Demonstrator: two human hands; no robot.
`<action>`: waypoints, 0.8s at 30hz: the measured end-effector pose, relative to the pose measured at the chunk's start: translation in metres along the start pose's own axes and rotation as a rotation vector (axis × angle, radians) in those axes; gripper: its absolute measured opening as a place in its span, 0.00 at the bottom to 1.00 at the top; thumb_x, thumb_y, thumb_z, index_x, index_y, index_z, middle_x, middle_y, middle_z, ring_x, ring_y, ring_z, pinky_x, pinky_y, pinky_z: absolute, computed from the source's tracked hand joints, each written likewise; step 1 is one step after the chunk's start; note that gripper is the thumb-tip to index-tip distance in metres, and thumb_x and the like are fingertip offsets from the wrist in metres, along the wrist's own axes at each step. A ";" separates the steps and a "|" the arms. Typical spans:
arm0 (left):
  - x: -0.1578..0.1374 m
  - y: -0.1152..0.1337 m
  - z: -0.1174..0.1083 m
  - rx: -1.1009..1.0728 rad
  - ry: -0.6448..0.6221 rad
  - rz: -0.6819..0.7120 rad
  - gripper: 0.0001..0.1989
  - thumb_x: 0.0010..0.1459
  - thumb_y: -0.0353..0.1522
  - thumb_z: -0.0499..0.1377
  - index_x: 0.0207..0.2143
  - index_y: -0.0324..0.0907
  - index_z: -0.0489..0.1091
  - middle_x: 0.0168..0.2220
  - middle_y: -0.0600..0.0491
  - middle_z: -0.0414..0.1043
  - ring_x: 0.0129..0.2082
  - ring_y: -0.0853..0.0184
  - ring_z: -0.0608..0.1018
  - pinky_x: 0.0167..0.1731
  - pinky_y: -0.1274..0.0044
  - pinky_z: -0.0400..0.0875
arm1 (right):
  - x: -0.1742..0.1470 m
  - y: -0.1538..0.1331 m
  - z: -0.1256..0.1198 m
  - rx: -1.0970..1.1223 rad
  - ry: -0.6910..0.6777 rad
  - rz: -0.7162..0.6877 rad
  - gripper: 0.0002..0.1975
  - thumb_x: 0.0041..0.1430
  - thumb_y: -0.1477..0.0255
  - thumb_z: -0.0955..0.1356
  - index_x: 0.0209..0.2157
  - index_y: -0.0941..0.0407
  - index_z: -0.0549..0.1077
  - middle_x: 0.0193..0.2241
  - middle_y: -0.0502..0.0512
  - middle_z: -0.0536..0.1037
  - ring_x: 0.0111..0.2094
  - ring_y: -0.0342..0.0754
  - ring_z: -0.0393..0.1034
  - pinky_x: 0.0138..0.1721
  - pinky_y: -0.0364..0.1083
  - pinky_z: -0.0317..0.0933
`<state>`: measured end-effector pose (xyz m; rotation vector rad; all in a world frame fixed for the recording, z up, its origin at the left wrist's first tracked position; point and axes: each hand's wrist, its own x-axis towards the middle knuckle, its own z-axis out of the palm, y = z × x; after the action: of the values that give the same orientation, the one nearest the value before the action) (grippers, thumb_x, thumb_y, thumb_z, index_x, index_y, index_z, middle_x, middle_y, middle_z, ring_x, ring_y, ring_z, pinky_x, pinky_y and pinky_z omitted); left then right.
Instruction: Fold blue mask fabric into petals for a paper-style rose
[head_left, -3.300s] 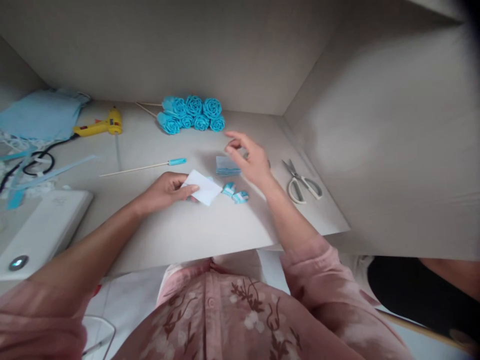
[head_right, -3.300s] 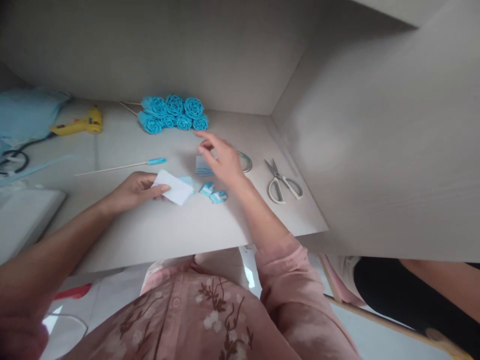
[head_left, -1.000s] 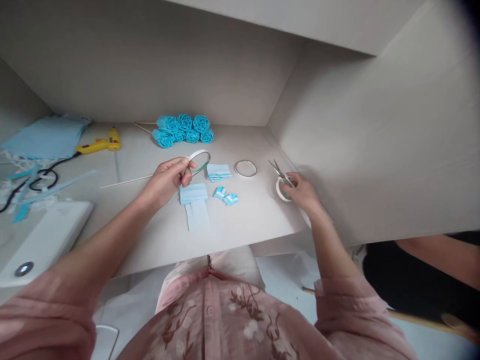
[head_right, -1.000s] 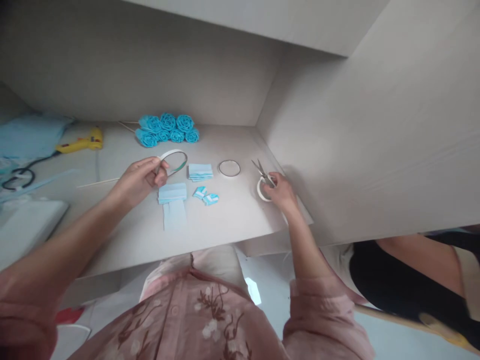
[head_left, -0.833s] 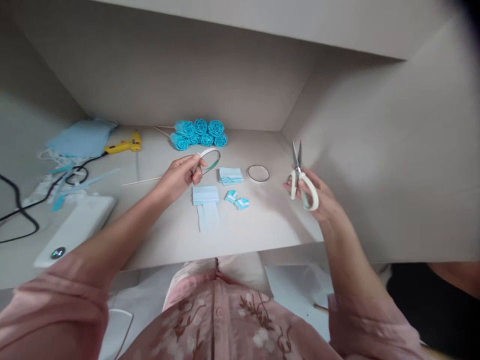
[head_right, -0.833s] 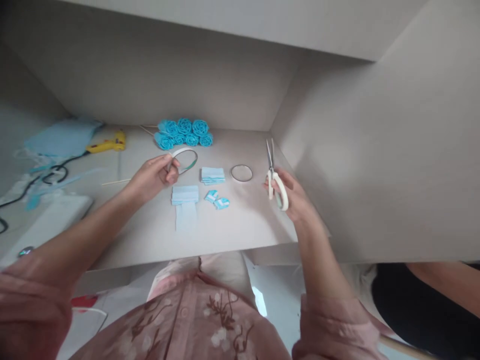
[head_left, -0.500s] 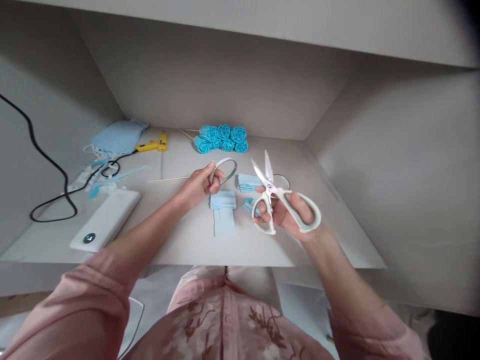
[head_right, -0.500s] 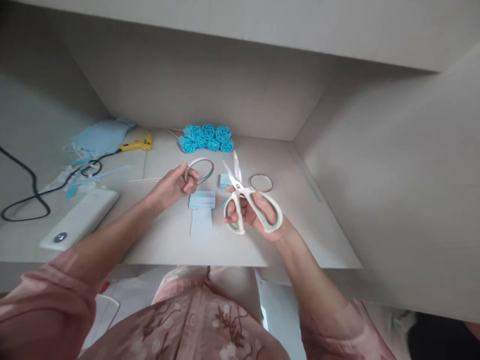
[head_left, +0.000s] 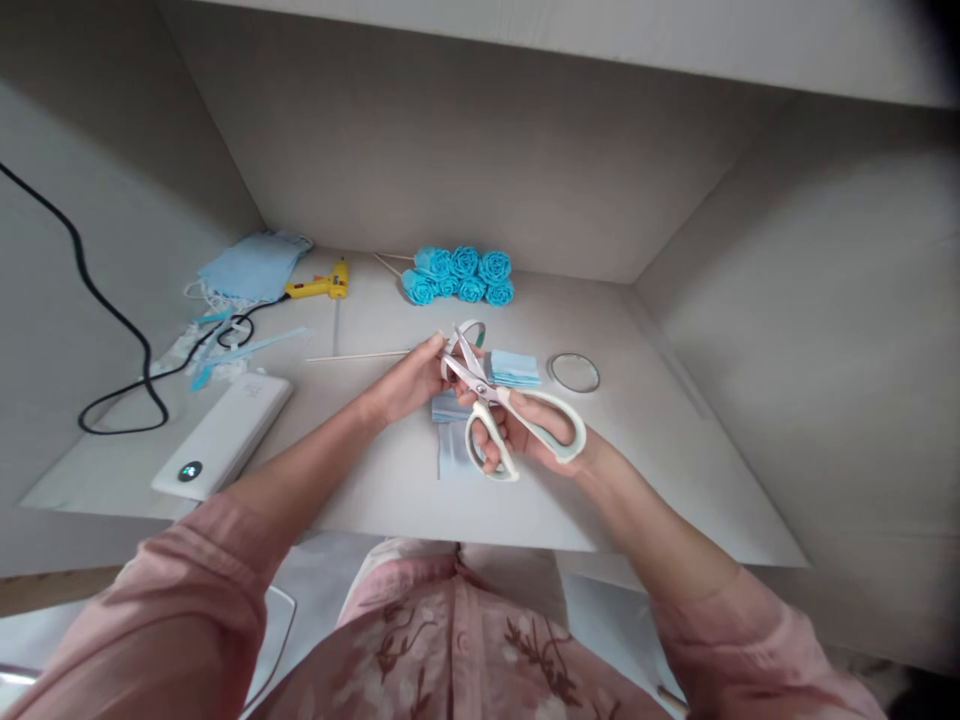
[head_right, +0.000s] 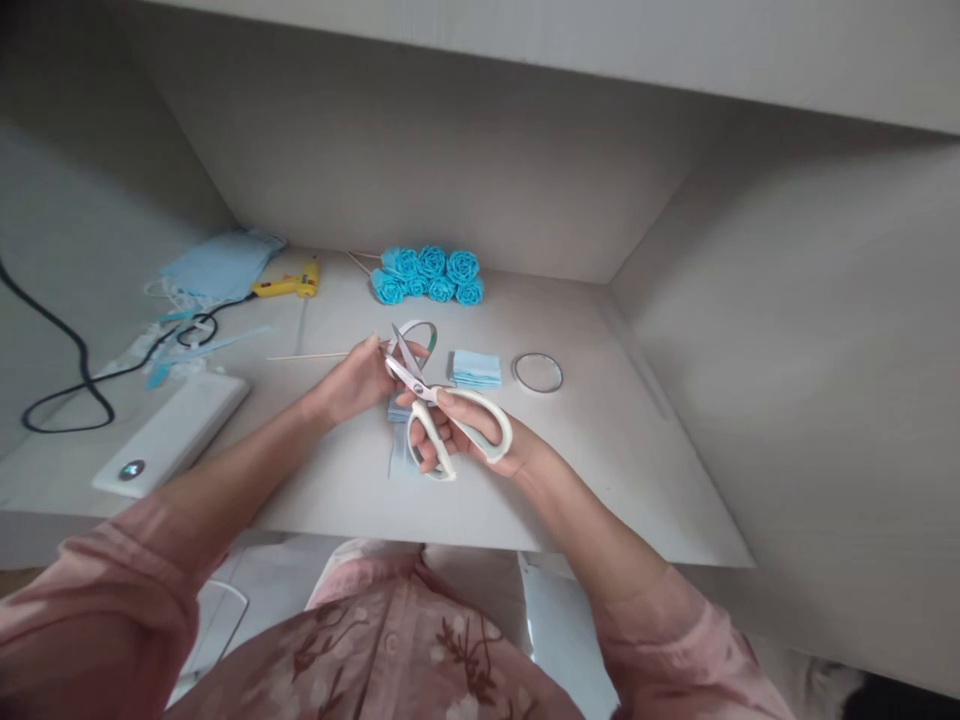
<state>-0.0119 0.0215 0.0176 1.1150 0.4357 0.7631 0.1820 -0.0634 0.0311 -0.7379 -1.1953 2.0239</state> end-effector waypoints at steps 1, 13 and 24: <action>-0.001 0.000 0.000 0.007 -0.014 -0.002 0.30 0.53 0.57 0.58 0.37 0.38 0.75 0.27 0.52 0.72 0.30 0.66 0.74 0.37 0.73 0.68 | 0.003 -0.001 0.001 0.003 -0.002 -0.006 0.29 0.60 0.50 0.67 0.52 0.59 0.71 0.30 0.53 0.78 0.27 0.44 0.74 0.31 0.46 0.72; -0.006 -0.001 -0.005 0.069 -0.069 0.062 0.24 0.53 0.51 0.64 0.39 0.40 0.74 0.28 0.54 0.67 0.35 0.66 0.72 0.43 0.73 0.66 | 0.022 -0.002 -0.007 0.027 -0.053 -0.064 0.26 0.59 0.52 0.69 0.47 0.58 0.73 0.24 0.48 0.73 0.21 0.40 0.67 0.23 0.41 0.65; -0.007 0.006 -0.004 0.008 -0.144 0.080 0.14 0.56 0.41 0.60 0.33 0.38 0.74 0.31 0.49 0.70 0.35 0.63 0.72 0.43 0.71 0.65 | 0.017 0.009 -0.016 0.235 -0.034 -0.083 0.23 0.54 0.52 0.72 0.41 0.57 0.73 0.21 0.44 0.69 0.16 0.34 0.52 0.14 0.36 0.52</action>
<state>-0.0212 0.0197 0.0214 1.1921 0.2746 0.7458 0.1812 -0.0456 0.0138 -0.5321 -0.9679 2.0693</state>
